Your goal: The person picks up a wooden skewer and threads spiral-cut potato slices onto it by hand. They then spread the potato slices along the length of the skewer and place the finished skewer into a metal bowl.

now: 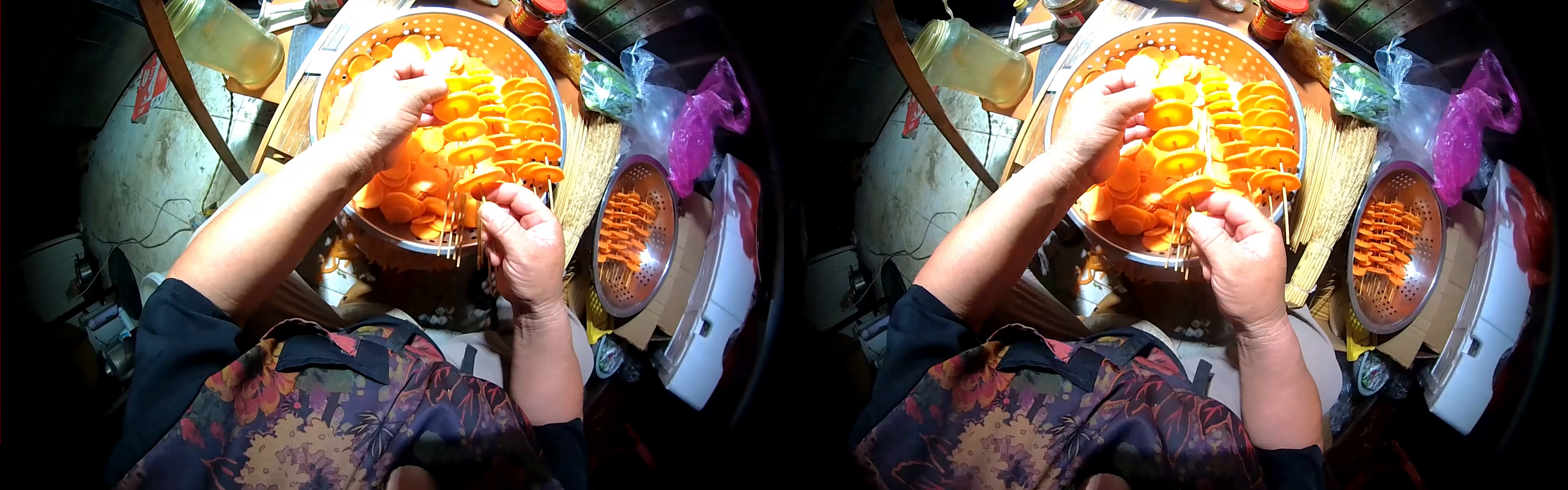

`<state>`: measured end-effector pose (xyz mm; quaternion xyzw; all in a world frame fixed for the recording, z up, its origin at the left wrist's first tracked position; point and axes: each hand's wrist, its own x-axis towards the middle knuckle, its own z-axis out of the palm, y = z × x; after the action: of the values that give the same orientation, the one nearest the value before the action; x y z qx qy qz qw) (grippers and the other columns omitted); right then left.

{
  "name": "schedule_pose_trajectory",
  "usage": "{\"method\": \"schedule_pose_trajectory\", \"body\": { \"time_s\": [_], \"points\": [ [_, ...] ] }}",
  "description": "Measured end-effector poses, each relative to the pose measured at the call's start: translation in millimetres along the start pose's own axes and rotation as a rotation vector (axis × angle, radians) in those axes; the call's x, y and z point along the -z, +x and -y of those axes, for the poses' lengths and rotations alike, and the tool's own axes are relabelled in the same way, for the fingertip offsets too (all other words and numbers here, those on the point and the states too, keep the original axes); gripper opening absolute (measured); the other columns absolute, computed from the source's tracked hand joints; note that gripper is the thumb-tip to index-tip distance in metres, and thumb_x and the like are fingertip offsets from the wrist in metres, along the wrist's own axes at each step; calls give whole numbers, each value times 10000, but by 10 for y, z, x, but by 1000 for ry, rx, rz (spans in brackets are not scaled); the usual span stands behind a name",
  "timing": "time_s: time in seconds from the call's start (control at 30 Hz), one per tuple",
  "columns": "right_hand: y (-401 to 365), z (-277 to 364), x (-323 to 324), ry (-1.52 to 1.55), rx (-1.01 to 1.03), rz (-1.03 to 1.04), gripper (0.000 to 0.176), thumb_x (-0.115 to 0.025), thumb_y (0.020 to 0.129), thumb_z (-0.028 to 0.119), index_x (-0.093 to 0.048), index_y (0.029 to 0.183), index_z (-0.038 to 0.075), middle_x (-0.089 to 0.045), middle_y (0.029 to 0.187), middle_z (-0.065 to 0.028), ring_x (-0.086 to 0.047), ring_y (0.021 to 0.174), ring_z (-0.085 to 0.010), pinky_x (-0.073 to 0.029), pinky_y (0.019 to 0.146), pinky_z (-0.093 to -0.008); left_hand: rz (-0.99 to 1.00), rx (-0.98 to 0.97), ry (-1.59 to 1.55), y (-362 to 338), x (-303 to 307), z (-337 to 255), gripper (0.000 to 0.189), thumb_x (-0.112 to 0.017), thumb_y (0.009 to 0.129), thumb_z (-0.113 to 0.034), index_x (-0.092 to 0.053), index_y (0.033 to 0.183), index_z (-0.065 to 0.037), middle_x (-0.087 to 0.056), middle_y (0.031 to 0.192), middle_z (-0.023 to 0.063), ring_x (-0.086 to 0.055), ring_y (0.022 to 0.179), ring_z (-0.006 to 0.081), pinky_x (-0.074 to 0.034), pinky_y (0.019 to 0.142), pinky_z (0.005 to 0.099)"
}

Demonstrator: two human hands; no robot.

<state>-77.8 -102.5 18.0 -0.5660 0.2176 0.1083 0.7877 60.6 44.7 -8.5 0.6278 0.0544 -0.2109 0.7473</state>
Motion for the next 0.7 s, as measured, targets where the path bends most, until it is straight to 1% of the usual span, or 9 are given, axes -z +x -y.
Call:
{"method": "schedule_pose_trajectory", "body": {
  "time_s": [0.13,0.23,0.3,0.33,0.43,0.47,0.53,0.63,0.7],
  "points": [
    [-1,27,-12,34,-5,-8,133,-557,838,37,-545,966,1,-524,711,11,-429,520,-25,-314,421,-134,18,-17,3,48,22,8,128,-623,788,-127,-573,903,-103,-590,844,5,-537,709,100,-465,648,254],
    [4,78,-36,54,12,-74,117,-555,851,45,-547,958,-1,-525,695,10,-424,511,-21,-320,429,-138,76,50,-9,102,57,-78,220,-598,793,-158,-562,990,-66,-594,893,33,-587,685,125,-503,609,257],
    [28,97,4,139,38,-103,110,-550,860,46,-547,957,-5,-529,692,-2,-425,510,-26,-332,442,-142,88,-22,43,191,165,-139,237,-577,803,-175,-560,1006,-55,-599,921,55,-628,705,151,-515,602,256],
    [32,105,32,156,53,-102,111,-547,861,46,-547,959,-6,-531,694,-3,-425,511,-27,-332,442,-141,10,-70,95,269,231,-109,243,-565,813,-196,-566,1003,-45,-602,941,66,-647,728,169,-517,613,249],
    [23,125,31,163,57,-109,113,-542,864,46,-545,962,-10,-531,696,-7,-423,512,-29,-331,442,-140,-83,-180,517,434,413,-81,234,-625,784,-196,-614,961,-43,-626,827,47,-637,722,154,-496,633,238],
    [20,127,24,154,45,-117,113,-539,865,46,-544,963,-12,-530,696,-9,-421,511,-30,-330,442,-140,-83,-179,517,433,411,-58,234,-625,784,-196,-614,961,-43,-626,827,47,-637,722,154,-496,633,238],
    [17,115,14,160,37,-101,116,-538,865,45,-544,966,-13,-530,696,-11,-421,513,-29,-330,443,-141,-9,-117,1001,414,381,-16,234,-656,773,-195,-629,960,-56,-629,762,61,-624,697,164,-488,639,265],
    [19,113,-1,155,27,-92,123,-540,865,43,-544,972,-15,-529,697,-14,-422,515,-29,-331,444,-142,-32,-417,1398,385,335,208,295,-660,769,-194,-609,1042,-96,-619,947,125,-615,854,228,-484,765,347],
    [20,117,-9,142,26,-97,127,-542,865,44,-544,976,-16,-528,696,-14,-422,515,-30,-333,445,-143,1,-424,1427,334,282,175,308,-660,760,-181,-603,1052,-99,-607,987,130,-601,909,242,-477,787,357]
  ]
}}
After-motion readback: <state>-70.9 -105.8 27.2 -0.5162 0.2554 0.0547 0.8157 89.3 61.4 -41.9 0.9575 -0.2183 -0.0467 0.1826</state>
